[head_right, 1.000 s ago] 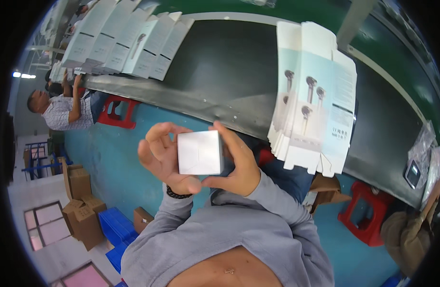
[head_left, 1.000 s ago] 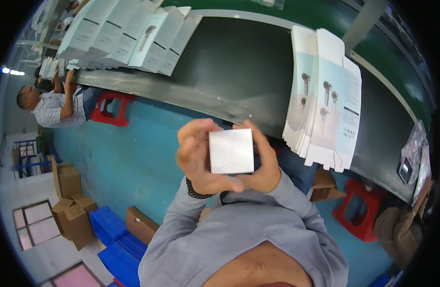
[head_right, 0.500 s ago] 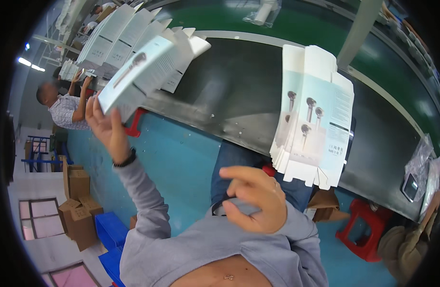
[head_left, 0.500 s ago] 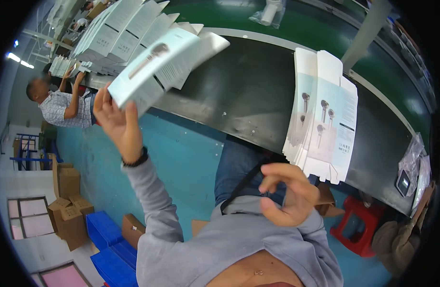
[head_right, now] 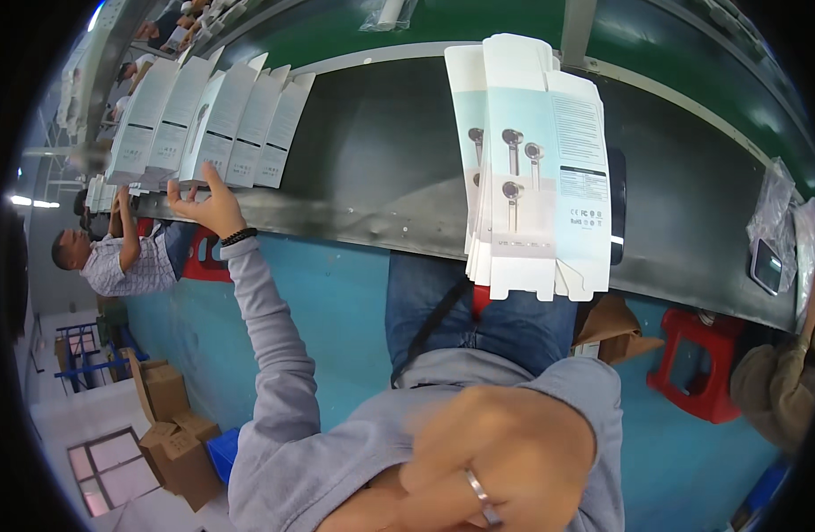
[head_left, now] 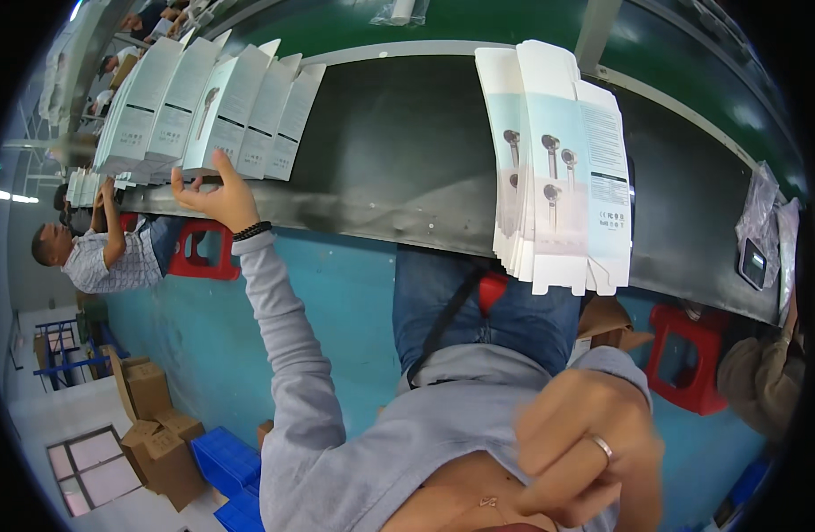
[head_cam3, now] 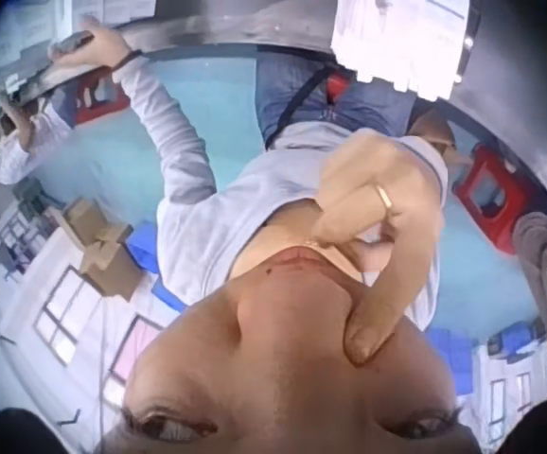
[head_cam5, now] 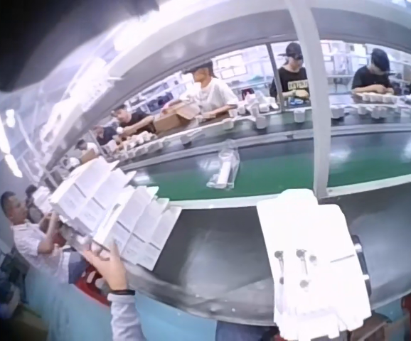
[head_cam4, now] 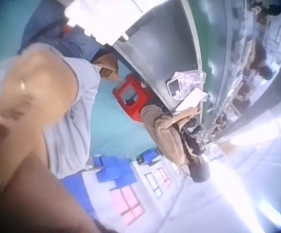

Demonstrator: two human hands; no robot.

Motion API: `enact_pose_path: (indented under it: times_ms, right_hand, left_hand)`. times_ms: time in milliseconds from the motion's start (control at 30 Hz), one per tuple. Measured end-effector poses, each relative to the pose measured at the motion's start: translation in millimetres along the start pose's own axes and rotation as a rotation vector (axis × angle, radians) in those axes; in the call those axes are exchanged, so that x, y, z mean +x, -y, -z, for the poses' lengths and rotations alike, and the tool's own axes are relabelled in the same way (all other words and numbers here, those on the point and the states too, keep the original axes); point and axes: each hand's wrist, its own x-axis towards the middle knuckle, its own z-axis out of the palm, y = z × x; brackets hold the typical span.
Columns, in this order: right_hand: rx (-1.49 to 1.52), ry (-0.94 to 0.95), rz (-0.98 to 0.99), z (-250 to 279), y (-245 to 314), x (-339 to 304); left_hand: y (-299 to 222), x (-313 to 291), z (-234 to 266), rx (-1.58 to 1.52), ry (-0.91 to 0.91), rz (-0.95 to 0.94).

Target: The person assembles product packaging boxes by picking up flattened boxes from a stack, folding them into shape, tucking in the flaps to close the bottom by hand, and placing the assembled boxes on the conveyor table.

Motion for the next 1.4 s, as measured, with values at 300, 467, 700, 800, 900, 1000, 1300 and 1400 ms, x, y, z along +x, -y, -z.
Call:
enact_pose_path:
  times_ms: [300, 467, 700, 800, 900, 1000, 1300, 1400]
  right_hand:
    - [-0.031, -0.150, 0.003, 12.1, 2.4, -38.7]
    - [-1.516, -0.390, -0.540, 24.6, 17.0, -55.8]
    - [-1.721, -0.030, -0.784, 28.1, 9.3, -106.4]
    - [-1.568, 0.019, -0.842, 22.1, 16.9, -101.0]
    - [-1.659, -0.024, -0.734, 19.2, 18.5, -108.2]
    - [-1.793, -0.012, -0.476, 18.3, 26.3, -98.9]
    - [-0.843, -0.688, 0.043, -17.5, 14.7, -42.4]
    - [-0.788, -0.778, -0.194, -25.0, 9.8, -45.8]
  left_hand:
    - [10.8, -7.0, -5.7, 0.216, -0.042, -0.097]
    - [20.0, -5.1, -18.2, 0.240, -0.076, -0.247]
    - [16.2, -2.1, -17.6, 0.441, -0.117, -0.431]
    - [4.4, -6.4, -3.2, 0.471, -0.253, -0.508]
    - [-34.9, -38.7, -5.5, 0.192, -0.194, -0.489]
    - [-90.1, -71.4, 9.5, -0.179, 0.103, -0.394]
    - [-196.9, -95.3, 39.6, -0.179, 0.514, -1.042]
    - [-189.5, -63.5, 67.2, 0.069, 1.013, -1.070]
